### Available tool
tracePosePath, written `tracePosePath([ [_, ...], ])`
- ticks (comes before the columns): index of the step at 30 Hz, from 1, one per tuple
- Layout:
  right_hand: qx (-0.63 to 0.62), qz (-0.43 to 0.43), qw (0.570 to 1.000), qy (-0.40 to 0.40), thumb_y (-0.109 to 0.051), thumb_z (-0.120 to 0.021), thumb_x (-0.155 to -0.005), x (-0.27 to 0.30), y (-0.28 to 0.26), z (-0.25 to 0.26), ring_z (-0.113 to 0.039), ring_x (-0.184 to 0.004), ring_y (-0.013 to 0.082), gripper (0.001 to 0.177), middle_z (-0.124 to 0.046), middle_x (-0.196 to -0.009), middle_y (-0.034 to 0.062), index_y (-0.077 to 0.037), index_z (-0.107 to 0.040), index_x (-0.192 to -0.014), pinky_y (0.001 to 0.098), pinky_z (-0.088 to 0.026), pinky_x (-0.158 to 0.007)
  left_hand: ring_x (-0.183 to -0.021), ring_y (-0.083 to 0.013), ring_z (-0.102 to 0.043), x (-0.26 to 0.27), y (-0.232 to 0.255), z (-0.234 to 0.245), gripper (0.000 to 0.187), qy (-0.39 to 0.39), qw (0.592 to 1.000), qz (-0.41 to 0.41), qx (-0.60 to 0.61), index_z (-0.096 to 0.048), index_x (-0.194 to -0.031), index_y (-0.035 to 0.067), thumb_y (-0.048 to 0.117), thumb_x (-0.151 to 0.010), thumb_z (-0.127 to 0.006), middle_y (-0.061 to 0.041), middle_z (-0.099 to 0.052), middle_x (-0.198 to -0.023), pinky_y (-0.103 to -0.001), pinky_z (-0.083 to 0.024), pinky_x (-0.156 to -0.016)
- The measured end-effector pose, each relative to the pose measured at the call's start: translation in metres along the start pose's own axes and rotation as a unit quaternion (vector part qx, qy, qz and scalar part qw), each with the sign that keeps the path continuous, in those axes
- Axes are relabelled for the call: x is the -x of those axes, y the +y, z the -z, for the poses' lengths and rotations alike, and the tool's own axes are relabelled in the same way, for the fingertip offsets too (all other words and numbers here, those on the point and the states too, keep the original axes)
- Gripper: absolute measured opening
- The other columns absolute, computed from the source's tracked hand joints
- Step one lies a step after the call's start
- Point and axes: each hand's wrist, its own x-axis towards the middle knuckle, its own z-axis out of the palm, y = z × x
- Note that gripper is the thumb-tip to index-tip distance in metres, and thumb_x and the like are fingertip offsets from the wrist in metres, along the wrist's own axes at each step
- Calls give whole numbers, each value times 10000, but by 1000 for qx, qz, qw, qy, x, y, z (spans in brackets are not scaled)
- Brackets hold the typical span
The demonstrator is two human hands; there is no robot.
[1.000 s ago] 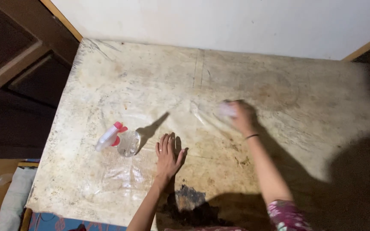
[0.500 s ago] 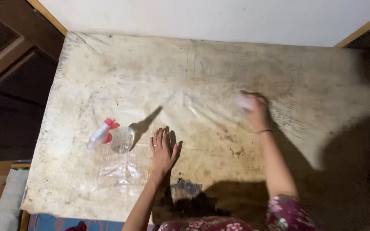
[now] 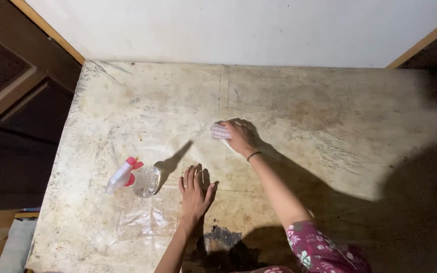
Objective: The person sprays liquid onto a large, dirty, light-colored surface and wipes it with a small checkered cloth. They repeatedly spray and wipe different areas, focusing on dark stains and spreading the cleaning solution across the surface.
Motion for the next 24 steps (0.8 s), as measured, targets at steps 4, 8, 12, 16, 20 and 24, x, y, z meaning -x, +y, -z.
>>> tracePosePath([
  [4,14,2,1000,-18,-248,-726,-821,16,-42,50,-635,-1178,360,747,-669,-1259,127,-270,-377,-1481,488,-449,-977,-1503,-363,-278,-2,-1,-1,640,7,1000,1,2,-455,-1394,62,521,-969,-590,-156,-369,-1560,-594,-199,-1187],
  [8,89,0,996,-5,-315,-756,-815,44,-35,89,-616,-1188,246,600,-680,-1259,24,-285,-526,-1369,402,-455,-1003,-1491,-377,-303,-1,6,6,604,15,1000,-4,-12,-474,-1371,70,496,-963,-605,-158,-392,-1543,-593,-220,-1179],
  [12,160,-13,984,76,-402,-808,-663,83,82,108,-709,-1015,192,571,-708,-1033,-45,-335,-667,-1212,339,-541,-914,-1500,-372,-291,0,0,2,583,4,1000,2,-17,-481,-1373,75,471,-964,-607,-146,-380,-1564,-589,-216,-1187],
  [16,229,-144,961,56,-221,-782,-763,158,155,173,-589,-1223,240,554,-696,-1183,-15,-272,-633,-1294,458,-399,-1022,-1500,-358,-298,2,0,0,568,4,1000,2,-16,-485,-1368,88,478,-972,-601,-133,-394,-1554,-570,-197,-1200],
  [20,283,-177,933,132,-143,-827,-713,157,258,139,-609,-1149,251,502,-701,-1141,0,-214,-677,-1186,492,-412,-994,-1499,-351,-300,-1,2,1,567,-2,1000,0,-17,-483,-1366,90,491,-980,-590,-128,-399,-1550,-578,-196,-1198],
  [24,207,-103,955,187,-142,-815,-694,116,137,110,-678,-963,284,338,-702,-959,41,-194,-720,-1013,401,-543,-861,-1505,-346,-290,0,2,1,581,-7,1000,10,-18,-470,-1372,92,504,-979,-587,-130,-394,-1546,-584,-194,-1202],
])
